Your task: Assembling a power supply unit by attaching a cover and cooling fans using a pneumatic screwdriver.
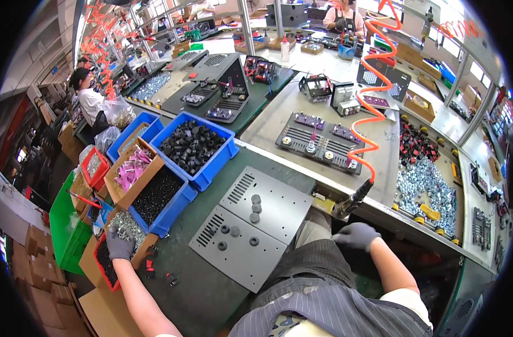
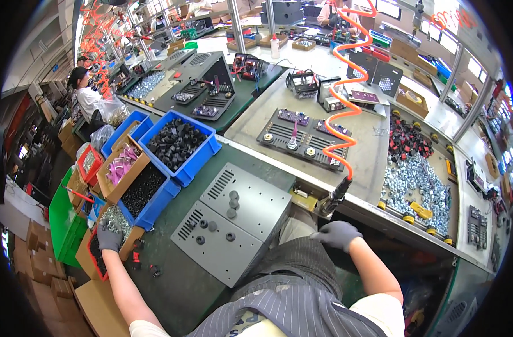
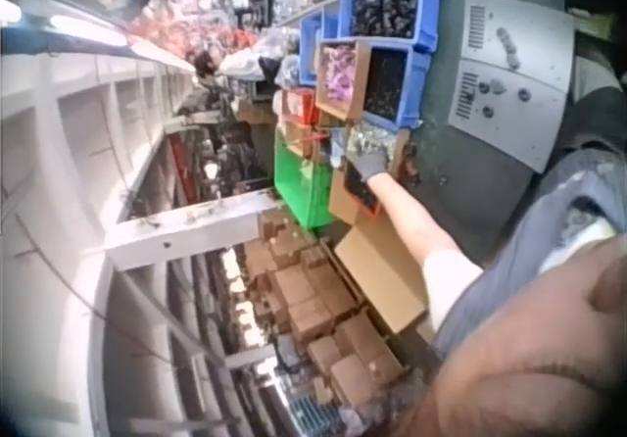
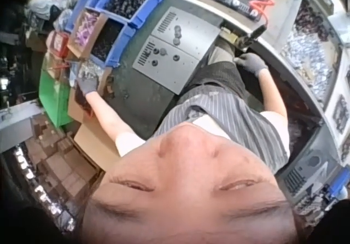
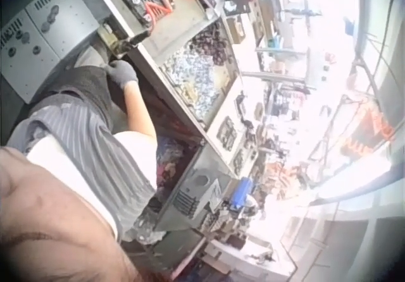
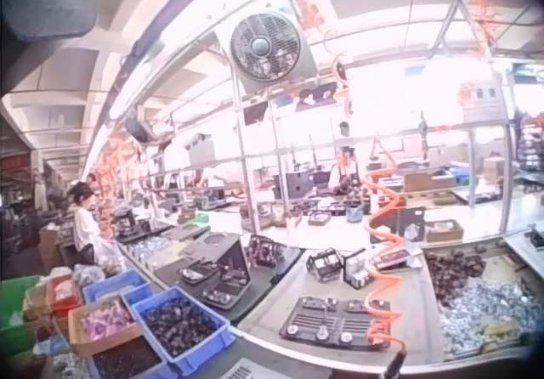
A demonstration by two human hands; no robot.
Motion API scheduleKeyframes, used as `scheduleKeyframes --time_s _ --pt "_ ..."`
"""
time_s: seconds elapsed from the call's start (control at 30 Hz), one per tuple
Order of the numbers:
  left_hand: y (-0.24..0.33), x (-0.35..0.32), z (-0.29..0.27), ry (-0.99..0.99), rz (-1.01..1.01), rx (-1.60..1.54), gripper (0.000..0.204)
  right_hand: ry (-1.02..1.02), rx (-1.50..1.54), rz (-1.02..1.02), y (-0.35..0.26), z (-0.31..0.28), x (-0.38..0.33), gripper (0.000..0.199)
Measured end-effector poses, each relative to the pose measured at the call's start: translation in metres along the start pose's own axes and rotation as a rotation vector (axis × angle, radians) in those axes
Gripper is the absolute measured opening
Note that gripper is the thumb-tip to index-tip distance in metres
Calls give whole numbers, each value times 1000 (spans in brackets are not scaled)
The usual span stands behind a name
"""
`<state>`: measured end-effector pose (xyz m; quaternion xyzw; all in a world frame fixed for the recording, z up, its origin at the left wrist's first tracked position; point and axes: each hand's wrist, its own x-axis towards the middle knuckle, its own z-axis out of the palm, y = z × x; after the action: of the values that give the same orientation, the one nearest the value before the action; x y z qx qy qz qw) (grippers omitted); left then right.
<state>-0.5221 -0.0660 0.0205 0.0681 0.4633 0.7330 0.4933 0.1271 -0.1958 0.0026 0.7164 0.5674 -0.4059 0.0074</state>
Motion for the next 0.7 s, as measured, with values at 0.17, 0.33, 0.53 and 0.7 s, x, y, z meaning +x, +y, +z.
scheduleKeyframes --time_s 0.17,0.33,0.53,0.7 --pt "6 50 -31 -60 -155 -115 12 703 328 -200 50 -8 6 45" --pt "2 53 -26 -45 -119 -117 13 521 964 -460 61 16 43 44" --pt "-4 22 3 23 -57 -11 21 475 887 -426 55 12 55 36" --pt "2 12 -14 -27 -123 -218 21 493 839 -411 41 3 52 27"
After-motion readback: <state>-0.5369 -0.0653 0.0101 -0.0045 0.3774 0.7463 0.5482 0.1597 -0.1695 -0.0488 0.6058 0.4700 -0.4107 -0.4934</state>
